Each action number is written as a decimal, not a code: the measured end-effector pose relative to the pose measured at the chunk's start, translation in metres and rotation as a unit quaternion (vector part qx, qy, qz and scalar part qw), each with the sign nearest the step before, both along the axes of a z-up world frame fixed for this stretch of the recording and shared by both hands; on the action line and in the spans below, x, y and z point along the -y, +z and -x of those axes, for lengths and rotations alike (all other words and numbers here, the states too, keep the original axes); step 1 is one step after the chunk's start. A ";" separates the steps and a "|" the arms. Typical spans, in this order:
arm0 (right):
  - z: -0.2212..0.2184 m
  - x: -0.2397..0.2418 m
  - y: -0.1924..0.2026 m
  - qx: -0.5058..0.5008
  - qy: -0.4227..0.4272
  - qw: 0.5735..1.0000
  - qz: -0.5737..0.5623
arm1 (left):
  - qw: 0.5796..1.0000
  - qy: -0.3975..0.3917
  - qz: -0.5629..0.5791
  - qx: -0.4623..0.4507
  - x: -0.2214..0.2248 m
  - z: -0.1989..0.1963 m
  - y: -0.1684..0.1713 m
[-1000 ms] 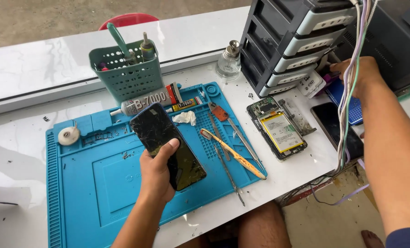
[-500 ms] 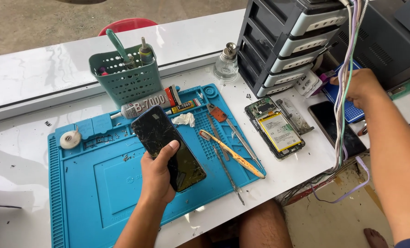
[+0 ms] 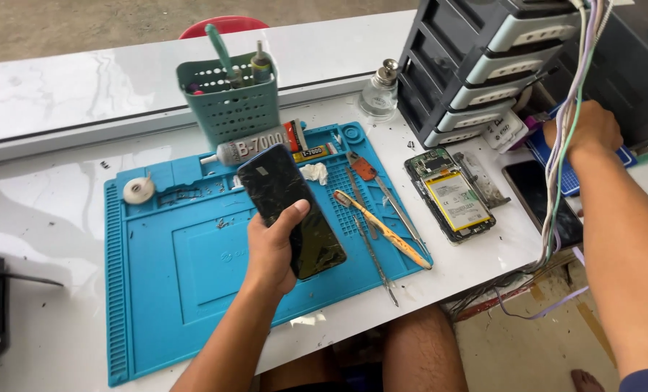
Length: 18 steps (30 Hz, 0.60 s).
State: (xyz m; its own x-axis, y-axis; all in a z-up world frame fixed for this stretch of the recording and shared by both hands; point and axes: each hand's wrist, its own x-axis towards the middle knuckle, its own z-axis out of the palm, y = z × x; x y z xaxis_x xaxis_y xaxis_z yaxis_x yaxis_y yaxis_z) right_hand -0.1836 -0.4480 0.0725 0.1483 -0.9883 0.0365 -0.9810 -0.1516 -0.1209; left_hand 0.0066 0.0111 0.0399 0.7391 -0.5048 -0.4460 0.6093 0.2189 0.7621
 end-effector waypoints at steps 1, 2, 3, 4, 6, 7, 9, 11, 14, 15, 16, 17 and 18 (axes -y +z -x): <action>-0.001 -0.008 0.006 -0.001 -0.004 1.000 0.004 | 1.000 -0.008 -0.005 -0.002 0.000 0.000 0.001; 0.000 -0.007 0.005 -0.002 0.000 1.000 0.009 | 1.000 -0.004 -0.001 -0.003 0.000 0.001 0.002; -0.001 -0.008 0.004 -0.005 0.012 1.000 0.013 | 1.000 -0.012 -0.004 0.001 -0.002 0.001 0.004; -0.002 -0.008 0.002 -0.008 0.025 0.999 0.018 | 1.000 -0.021 -0.008 0.006 -0.004 0.001 0.005; -0.008 -0.007 -0.003 -0.032 0.024 0.998 0.041 | 1.000 -0.021 -0.003 -0.001 -0.006 0.000 0.008; -0.009 -0.008 -0.010 -0.058 0.013 0.997 0.056 | 0.999 -0.032 -0.006 -0.013 -0.008 0.001 0.009; -0.008 -0.011 -0.008 -0.082 0.027 0.995 0.046 | 0.999 -0.036 0.005 -0.008 -0.010 0.001 0.006; -0.002 -0.004 -0.008 -0.107 0.037 0.993 0.036 | 0.999 -0.045 0.014 -0.004 -0.011 0.001 0.005; 0.026 0.044 -0.030 -0.042 0.007 0.998 0.036 | 0.998 -0.064 0.000 0.000 -0.011 0.001 0.004; 0.046 0.077 -0.049 0.065 0.086 0.989 0.102 | 0.998 -0.067 0.010 0.001 -0.011 0.001 0.003; 0.066 0.110 -0.069 0.172 0.161 0.957 0.168 | 0.997 -0.071 0.020 0.003 -0.010 0.001 0.003; 0.078 0.130 -0.077 0.172 0.158 0.958 0.166 | 0.997 -0.073 0.017 0.002 -0.009 0.001 0.000; 0.091 0.150 -0.085 0.229 0.211 0.936 0.162 | 0.997 -0.072 0.026 0.010 -0.008 0.001 -0.002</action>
State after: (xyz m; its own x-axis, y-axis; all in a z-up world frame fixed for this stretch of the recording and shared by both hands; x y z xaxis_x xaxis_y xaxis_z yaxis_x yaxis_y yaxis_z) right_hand -0.2750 -0.5983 -0.0127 0.4193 -0.7708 0.4797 -0.6820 -0.6162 -0.3940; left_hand 0.0053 0.0191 0.0378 0.6653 -0.6285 -0.4030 0.6228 0.1696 0.7638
